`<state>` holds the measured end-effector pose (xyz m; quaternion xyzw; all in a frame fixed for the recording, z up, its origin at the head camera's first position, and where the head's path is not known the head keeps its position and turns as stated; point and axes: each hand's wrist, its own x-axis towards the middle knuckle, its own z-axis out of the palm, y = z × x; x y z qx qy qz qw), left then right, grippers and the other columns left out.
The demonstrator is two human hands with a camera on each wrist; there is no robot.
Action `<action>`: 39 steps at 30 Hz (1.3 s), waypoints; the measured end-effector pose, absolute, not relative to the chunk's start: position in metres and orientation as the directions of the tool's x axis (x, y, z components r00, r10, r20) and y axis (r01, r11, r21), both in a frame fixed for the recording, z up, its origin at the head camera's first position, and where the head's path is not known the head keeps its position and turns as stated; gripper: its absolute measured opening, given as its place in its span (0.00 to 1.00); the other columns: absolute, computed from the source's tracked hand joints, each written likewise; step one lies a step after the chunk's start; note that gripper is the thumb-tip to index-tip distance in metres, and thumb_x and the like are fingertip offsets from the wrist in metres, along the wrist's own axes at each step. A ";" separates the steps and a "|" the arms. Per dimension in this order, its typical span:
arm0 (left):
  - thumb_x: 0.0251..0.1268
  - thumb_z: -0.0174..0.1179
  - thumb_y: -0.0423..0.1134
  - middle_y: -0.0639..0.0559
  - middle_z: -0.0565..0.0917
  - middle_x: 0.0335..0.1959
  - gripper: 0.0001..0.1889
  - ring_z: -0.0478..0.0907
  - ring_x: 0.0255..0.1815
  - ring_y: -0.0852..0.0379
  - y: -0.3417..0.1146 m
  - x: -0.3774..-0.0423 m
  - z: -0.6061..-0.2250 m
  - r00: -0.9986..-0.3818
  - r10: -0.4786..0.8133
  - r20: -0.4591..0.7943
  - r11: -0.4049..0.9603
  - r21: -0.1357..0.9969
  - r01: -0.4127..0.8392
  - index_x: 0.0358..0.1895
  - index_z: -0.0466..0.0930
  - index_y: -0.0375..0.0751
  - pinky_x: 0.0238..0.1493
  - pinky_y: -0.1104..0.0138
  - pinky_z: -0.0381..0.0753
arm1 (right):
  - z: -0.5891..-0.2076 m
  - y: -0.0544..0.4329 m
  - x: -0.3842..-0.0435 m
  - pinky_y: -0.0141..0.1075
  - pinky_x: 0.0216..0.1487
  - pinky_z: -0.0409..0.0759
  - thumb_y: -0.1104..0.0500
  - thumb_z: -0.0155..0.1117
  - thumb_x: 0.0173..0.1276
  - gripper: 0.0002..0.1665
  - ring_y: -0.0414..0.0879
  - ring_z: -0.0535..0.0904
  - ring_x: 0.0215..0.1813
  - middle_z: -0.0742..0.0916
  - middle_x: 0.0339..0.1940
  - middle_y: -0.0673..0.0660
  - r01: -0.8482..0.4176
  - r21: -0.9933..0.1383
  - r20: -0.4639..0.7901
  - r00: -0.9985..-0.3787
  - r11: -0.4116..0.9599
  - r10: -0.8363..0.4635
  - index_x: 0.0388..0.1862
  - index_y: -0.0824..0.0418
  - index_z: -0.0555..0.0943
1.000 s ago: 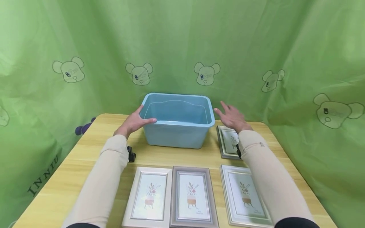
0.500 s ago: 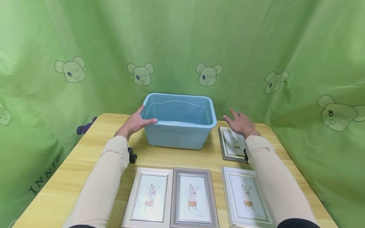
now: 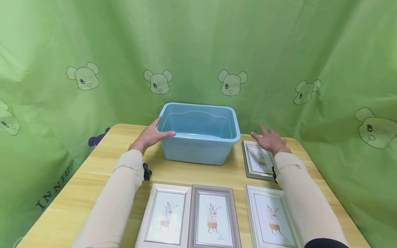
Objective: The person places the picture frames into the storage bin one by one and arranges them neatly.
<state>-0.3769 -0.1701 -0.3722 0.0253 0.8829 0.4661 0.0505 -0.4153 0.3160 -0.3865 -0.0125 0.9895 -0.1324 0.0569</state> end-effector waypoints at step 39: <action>0.42 0.68 0.71 0.47 0.47 0.80 0.62 0.47 0.79 0.42 -0.171 -0.383 -0.373 -0.994 0.055 -0.095 0.559 0.828 -0.048 0.78 0.36 0.66 0.75 0.41 0.51 | -0.446 0.318 -0.438 0.78 0.61 0.54 0.15 0.33 0.58 0.66 0.81 0.39 0.71 0.44 0.74 0.80 0.035 -0.231 -0.337 -0.940 0.972 -0.046 0.79 0.57 0.37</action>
